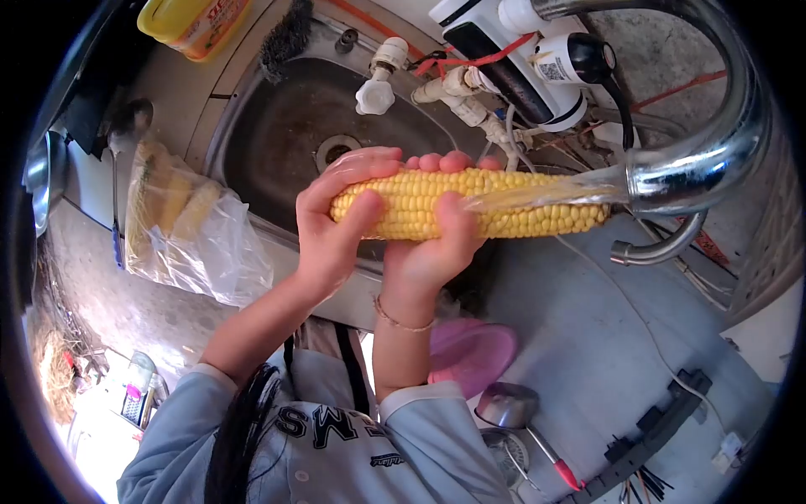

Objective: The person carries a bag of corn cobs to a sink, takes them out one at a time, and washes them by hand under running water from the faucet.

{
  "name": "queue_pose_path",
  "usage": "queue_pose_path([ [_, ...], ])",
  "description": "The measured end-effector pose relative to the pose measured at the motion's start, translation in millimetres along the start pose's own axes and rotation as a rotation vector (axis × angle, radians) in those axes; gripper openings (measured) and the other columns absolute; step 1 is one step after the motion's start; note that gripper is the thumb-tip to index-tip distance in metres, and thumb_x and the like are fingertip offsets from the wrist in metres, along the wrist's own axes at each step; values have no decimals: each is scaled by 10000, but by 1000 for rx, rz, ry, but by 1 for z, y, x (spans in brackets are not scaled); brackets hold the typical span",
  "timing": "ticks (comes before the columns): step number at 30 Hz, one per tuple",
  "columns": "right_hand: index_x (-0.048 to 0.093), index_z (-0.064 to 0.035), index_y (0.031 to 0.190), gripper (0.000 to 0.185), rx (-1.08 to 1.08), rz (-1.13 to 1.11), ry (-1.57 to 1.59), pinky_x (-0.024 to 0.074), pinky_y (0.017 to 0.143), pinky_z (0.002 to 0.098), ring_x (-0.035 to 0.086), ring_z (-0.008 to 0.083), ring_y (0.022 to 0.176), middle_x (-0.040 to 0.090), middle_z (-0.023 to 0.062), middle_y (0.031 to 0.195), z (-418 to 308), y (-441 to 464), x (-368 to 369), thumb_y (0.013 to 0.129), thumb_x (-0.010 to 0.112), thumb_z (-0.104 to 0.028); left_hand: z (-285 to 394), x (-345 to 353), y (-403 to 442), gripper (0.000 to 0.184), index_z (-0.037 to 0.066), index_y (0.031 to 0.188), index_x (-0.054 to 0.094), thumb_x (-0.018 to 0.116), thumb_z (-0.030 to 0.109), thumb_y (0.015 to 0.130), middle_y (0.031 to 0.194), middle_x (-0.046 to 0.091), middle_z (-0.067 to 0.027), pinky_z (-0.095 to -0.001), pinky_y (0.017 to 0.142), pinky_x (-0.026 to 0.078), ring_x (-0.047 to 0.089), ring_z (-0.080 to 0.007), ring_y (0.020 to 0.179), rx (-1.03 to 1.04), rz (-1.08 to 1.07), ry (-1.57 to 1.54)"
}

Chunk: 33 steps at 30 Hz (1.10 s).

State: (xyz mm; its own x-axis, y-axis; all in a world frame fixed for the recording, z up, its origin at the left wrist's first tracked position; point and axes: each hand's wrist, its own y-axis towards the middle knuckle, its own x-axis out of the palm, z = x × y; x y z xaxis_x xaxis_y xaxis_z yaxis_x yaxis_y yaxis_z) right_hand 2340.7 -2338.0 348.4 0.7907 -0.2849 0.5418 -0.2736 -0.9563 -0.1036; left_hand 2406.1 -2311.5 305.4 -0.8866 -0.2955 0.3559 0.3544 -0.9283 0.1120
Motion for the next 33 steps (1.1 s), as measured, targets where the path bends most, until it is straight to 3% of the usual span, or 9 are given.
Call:
queue_pose_path([
  [5,360,-72,1104,486,-62,29,-62,426,811,376,488,217,823,487,101,911,1,-1,2,647,525,-62,5,4,4,128,-37,906,601,554,21,803,965,607,-133,-282,790,433,551,-176,920,24,-19,-85],
  [7,360,-65,1095,493,-99,-9,-110,431,804,373,487,214,818,489,100,900,3,-2,1,634,530,-27,8,10,6,16,6,742,600,586,-1,745,791,632,-101,-290,692,456,586,-186,744,-60,167,-2],
  [11,361,-63,1089,496,-99,-15,-113,430,807,383,487,212,818,492,96,896,7,-5,5,628,532,-5,-3,6,6,101,-3,741,502,502,25,837,711,572,-77,-263,615,429,532,-166,642,34,268,65],
  [15,376,-71,1123,465,-145,-75,-163,418,812,385,486,204,814,493,84,909,7,-3,-2,682,511,-133,1,-6,6,187,4,744,492,414,71,900,771,551,-73,-235,654,409,506,-123,714,-202,338,-140],
  [18,363,-64,1114,488,-121,-1,-147,419,808,383,480,211,803,479,92,893,4,-6,4,652,511,-119,3,-14,7,57,18,765,543,567,69,774,909,575,-122,-292,750,414,540,-182,833,171,124,111],
  [22,344,-55,1107,520,-82,93,-127,416,802,377,463,224,802,457,103,889,5,-10,6,616,511,-84,8,-9,4,87,6,799,581,611,87,787,975,568,-108,-275,773,408,513,-173,891,194,-63,201],
  [26,340,-59,1124,530,-120,100,-173,412,807,373,456,226,809,454,104,900,5,-6,1,620,501,-76,5,-5,3,64,4,817,553,569,63,835,934,570,-74,-235,763,406,506,-122,860,-80,-82,-42],
  [28,342,-60,1130,528,-156,67,-204,411,810,371,454,225,803,455,99,904,4,-6,-2,627,500,-77,11,-2,1,96,0,843,528,508,85,883,920,562,-51,-218,755,405,500,-91,828,-436,24,-300],
  [33,388,-70,1089,429,-215,-11,-143,410,806,371,484,211,820,489,83,908,5,-7,-6,688,518,-152,-4,-15,-1,260,9,811,521,404,201,941,866,565,-57,-209,738,397,489,-85,805,-460,138,-364],
])
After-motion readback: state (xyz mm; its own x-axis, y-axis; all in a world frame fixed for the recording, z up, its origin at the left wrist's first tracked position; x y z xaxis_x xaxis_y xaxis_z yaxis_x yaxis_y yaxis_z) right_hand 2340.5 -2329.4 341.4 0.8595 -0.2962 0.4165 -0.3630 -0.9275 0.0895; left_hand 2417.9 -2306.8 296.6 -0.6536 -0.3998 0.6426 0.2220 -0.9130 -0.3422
